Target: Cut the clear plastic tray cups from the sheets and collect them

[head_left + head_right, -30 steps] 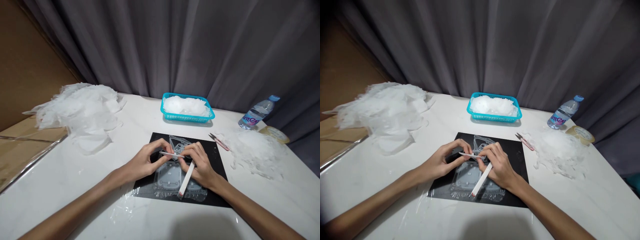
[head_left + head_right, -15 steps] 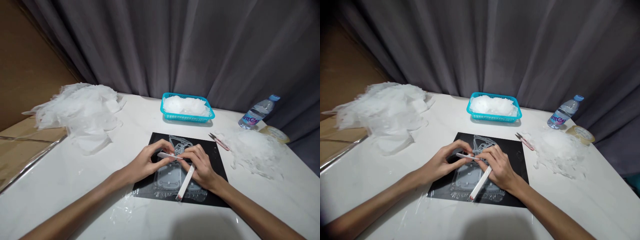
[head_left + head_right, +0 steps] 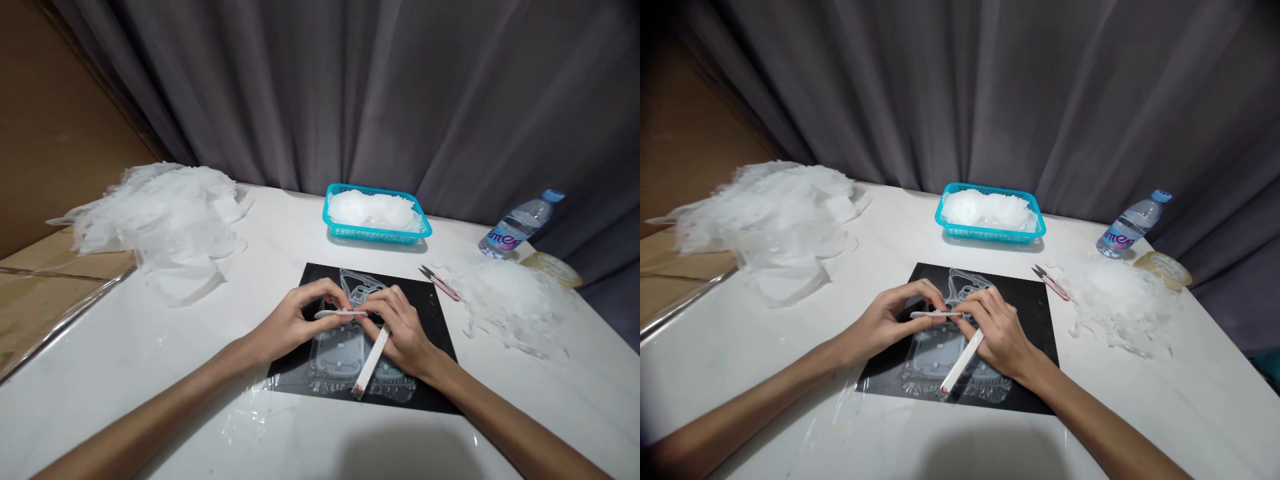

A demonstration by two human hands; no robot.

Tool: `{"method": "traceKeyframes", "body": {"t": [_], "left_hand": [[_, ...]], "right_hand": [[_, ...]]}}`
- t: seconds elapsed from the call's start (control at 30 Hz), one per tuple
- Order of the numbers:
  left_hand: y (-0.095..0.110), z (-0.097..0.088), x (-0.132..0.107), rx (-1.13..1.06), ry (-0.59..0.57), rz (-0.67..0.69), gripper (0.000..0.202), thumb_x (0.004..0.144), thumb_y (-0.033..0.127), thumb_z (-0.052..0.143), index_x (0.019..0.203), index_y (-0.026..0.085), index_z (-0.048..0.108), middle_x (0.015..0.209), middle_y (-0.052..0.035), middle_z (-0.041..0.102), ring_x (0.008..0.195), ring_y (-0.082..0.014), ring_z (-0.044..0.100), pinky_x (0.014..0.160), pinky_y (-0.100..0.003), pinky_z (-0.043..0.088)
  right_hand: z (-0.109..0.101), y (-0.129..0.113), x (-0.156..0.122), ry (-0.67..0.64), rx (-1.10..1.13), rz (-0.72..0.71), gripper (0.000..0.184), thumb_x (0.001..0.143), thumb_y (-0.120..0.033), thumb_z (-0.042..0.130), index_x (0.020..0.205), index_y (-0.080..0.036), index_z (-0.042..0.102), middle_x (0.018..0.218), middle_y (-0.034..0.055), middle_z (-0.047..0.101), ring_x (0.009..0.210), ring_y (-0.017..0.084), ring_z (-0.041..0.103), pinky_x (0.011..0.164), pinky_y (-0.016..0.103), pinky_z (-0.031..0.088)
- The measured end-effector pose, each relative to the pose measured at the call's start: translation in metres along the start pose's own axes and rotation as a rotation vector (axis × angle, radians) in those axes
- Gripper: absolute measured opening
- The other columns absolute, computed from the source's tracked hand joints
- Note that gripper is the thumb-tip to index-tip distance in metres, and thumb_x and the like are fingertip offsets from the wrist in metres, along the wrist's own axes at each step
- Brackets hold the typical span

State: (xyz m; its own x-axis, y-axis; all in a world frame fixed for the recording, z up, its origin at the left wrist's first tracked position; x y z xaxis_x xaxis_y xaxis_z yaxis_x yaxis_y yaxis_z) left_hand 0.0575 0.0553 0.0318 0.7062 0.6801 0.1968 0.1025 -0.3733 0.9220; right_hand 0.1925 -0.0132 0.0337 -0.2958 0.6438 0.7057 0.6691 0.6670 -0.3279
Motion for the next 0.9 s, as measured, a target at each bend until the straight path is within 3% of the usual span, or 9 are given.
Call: {"method": "traceKeyframes", "body": {"t": [0.33, 0.47, 0.7, 0.9], "left_hand": [[-0.001, 0.000, 0.001, -0.114, -0.023, 0.032, 0.007, 0.092, 0.024, 0.078, 0.098, 0.020, 0.077, 0.100, -0.0034, 0.071, 0.098, -0.0188, 0.067, 0.091, -0.033, 0.047], [0.005, -0.001, 0.001, -0.111, -0.033, 0.067, 0.006, 0.092, 0.019, 0.078, 0.097, 0.021, 0.077, 0.100, -0.0027, 0.072, 0.098, -0.0180, 0.067, 0.091, -0.032, 0.047], [0.008, -0.001, 0.001, -0.088, -0.033, 0.081, 0.006, 0.092, 0.024, 0.079, 0.097, 0.021, 0.077, 0.101, -0.0034, 0.073, 0.099, -0.0191, 0.068, 0.091, -0.033, 0.048], [0.005, 0.000, 0.000, 0.058, -0.017, 0.022, 0.009, 0.098, 0.030, 0.071, 0.102, 0.021, 0.070, 0.101, -0.0016, 0.071, 0.098, -0.0174, 0.065, 0.092, -0.033, 0.048]], "right_hand": [[0.004, -0.003, 0.000, -0.035, -0.020, -0.035, 0.012, 0.102, -0.017, 0.060, 0.113, -0.018, 0.067, 0.098, 0.0078, 0.068, 0.089, 0.021, 0.060, 0.074, 0.034, 0.052], [-0.001, -0.001, 0.000, 0.007, 0.000, -0.019, 0.013, 0.101, -0.014, 0.060, 0.112, -0.017, 0.066, 0.097, 0.0080, 0.067, 0.090, 0.022, 0.061, 0.075, 0.034, 0.053], [-0.009, -0.002, 0.000, 0.076, -0.014, -0.032, 0.013, 0.100, -0.014, 0.060, 0.111, -0.018, 0.067, 0.094, 0.0076, 0.066, 0.086, 0.021, 0.061, 0.073, 0.034, 0.053], [-0.009, -0.003, -0.001, 0.091, -0.038, -0.032, 0.011, 0.101, -0.016, 0.062, 0.110, -0.019, 0.067, 0.092, 0.0064, 0.066, 0.085, 0.020, 0.061, 0.072, 0.034, 0.052]]}}
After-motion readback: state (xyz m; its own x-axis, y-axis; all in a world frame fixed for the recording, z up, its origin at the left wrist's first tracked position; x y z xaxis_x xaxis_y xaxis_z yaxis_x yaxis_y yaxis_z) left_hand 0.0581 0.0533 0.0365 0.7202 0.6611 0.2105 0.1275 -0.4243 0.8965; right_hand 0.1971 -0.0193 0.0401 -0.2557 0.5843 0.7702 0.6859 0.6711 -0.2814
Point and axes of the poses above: each hand's wrist, its own x-axis towards the middle knuckle, its own z-axis out of the palm, y = z × x, the point moved 9 cm from there along x, towards the middle knuckle
